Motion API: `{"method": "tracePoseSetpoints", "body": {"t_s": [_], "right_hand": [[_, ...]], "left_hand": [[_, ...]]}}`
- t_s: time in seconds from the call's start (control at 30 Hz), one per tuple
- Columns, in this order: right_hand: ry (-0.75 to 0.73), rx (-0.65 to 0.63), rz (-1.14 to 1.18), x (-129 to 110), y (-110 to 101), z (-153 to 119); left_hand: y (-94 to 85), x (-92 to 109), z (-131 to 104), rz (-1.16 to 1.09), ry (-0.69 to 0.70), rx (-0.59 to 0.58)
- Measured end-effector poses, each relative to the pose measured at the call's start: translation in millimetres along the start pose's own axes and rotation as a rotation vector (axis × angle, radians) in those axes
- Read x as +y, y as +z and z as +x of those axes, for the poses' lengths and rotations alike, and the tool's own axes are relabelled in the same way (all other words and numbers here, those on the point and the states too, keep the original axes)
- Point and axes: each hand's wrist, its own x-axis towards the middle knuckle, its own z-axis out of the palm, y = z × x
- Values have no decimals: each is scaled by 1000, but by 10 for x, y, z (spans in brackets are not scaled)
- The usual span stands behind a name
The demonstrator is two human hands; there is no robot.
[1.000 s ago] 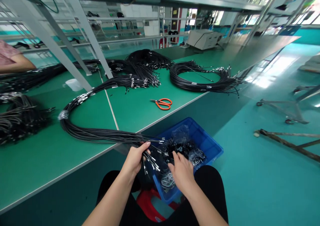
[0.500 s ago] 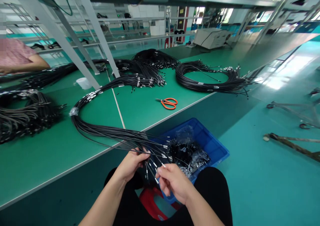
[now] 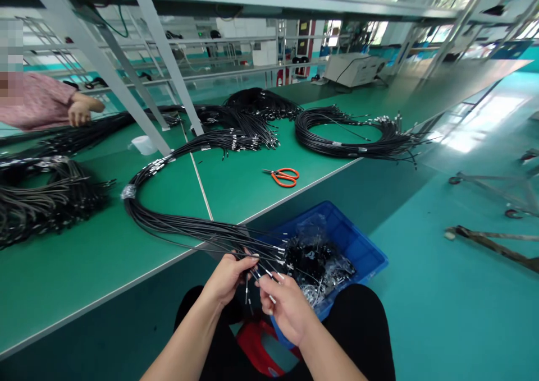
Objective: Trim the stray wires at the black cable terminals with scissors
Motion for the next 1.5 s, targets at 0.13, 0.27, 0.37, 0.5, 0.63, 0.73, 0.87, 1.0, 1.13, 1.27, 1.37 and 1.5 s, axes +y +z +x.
{"method": "tracePoseSetpoints", "body": {"t_s": [0.13,0.27,0.37,0.5,0.63,0.73,0.87,1.0,1.13,1.27,1.37,1.5], "right_hand": [[1,75,-20,-34,-62,64],[46,64,-12,-102,-246,-74],[48,16,-40,-109,-212,-154],[-22,17,-110,-76,27,-83],[-18,17,-175,-61,119,-42],[40,-16,-188,-51,19,-101],[-11,82,-205,2,-108,-128],[-25,46,-264,72,-80,-63],[1,15,-363,81,-34,-21],[-75,41,-446,-19,-15,-106],[-58,24,-438,-107,-42,-248],[38,-5,-267,-127,-131,-312]], "left_hand": [[-12,5,10,63,5,27],[13,27,72,104,-11,33],[68,14,111,139,-19,34],[130,-35,116,196,-11,89],[131,-63,135,229,-32,123],[118,-55,167,223,-64,106],[124,-33,180,185,-86,68],[134,-21,166,160,-89,67],[127,-26,170,139,-87,73],[122,-53,200,109,-86,92],[126,-75,240,86,-89,115],[132,-84,282,36,-95,107]]}}
